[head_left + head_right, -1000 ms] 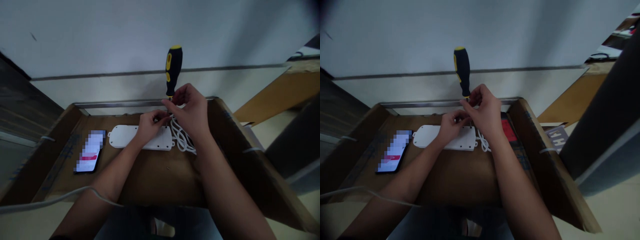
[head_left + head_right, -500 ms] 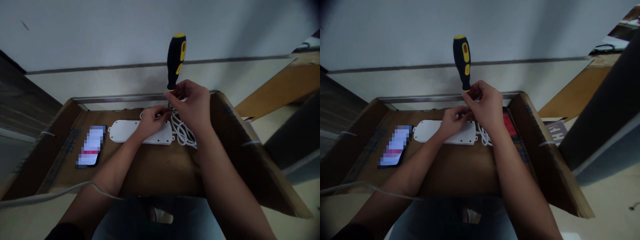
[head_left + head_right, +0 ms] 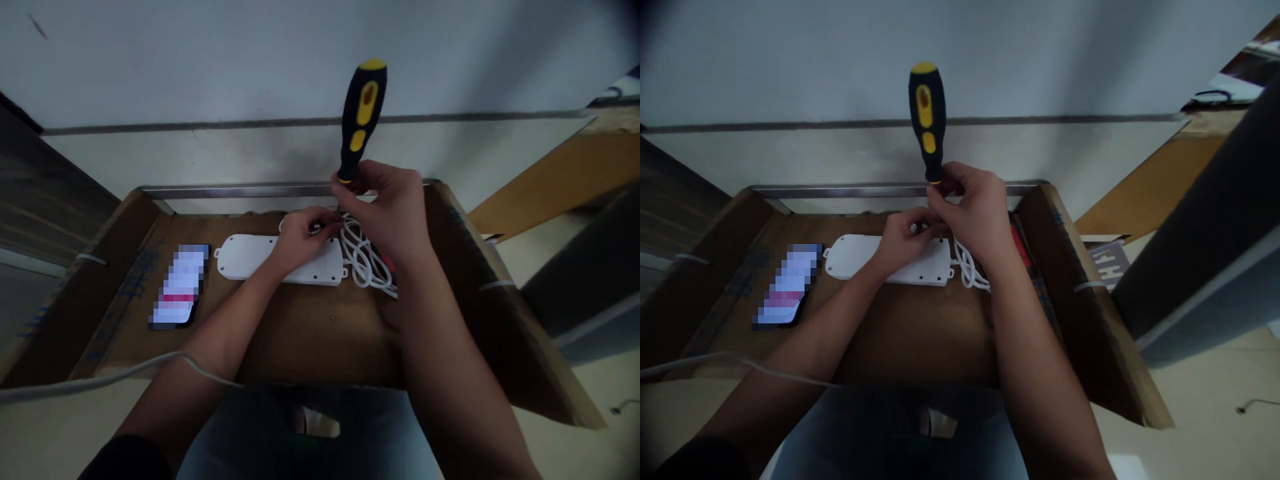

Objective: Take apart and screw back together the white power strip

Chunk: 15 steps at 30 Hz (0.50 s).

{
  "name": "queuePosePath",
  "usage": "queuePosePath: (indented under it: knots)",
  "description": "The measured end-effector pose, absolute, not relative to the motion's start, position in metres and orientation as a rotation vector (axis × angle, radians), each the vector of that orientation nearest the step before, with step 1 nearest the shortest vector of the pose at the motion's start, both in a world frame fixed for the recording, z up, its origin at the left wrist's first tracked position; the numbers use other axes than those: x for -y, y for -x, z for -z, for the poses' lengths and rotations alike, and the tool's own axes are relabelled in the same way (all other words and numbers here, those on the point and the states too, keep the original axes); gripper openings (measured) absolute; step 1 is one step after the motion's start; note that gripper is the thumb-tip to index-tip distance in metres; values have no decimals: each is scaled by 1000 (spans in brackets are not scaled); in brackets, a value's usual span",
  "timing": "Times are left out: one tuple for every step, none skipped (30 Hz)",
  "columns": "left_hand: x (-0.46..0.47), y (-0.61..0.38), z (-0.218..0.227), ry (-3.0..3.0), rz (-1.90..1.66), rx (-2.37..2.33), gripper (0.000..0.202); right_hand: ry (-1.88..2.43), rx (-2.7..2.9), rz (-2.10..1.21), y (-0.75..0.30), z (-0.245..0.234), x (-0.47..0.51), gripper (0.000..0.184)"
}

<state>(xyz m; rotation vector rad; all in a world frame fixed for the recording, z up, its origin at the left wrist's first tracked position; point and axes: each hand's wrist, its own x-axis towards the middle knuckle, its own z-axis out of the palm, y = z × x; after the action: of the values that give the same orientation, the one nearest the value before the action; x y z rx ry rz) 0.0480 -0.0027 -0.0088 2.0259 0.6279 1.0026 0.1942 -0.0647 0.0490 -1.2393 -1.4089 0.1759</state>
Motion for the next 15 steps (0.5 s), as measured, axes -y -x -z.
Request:
queuePosePath:
  knots:
    - [3, -48, 9, -2011, -1002, -638, 18, 1238, 1418, -183, -194, -49, 65, 14]
    - [2, -48, 9, -2001, -1001, -652, 19, 1235, 1425, -185, -193, -50, 65, 18]
    - [2, -49, 10, -1993, -1003, -669, 20, 1227, 1428, -180, -191, -50, 65, 22]
    - [2, -49, 10, -1987, -1007, -684, 22, 1213, 1425, -165, -190, -51, 65, 25]
    - [2, -49, 11, -1980, -1009, -695, 23, 1193, 1413, -140, -189, -51, 65, 28]
    - [2, -50, 11, -1973, -1010, -699, 24, 1170, 1390, -106, -187, -51, 64, 33]
    - [2, -51, 11, -1967, -1009, -696, 24, 1149, 1359, -68, -186, -51, 64, 37]
    - [2, -51, 12, -1963, -1009, -686, 25, 1132, 1323, -29, -185, -51, 63, 39]
    - [2, -51, 12, -1962, -1013, -672, 25, 1124, 1289, 3, -184, -51, 63, 39]
    - [2, -52, 12, -1963, -1022, -656, 25, 1122, 1261, 26, -184, -50, 62, 38]
    - [2, -52, 12, -1966, -1034, -641, 25, 1125, 1245, 41, -184, -49, 61, 37]
    - [2, -52, 12, -1973, -1041, -629, 24, 1129, 1235, 53, -184, -48, 61, 35]
    - [2, -52, 12, -1984, -1039, -622, 24, 1134, 1232, 62, -185, -47, 60, 32]
    - [2, -51, 12, -1999, -1032, -618, 23, 1138, 1231, 69, -186, -46, 60, 29]
    - [2, -51, 12, -2016, -1017, -616, 22, 1143, 1233, 73, -187, -45, 59, 25]
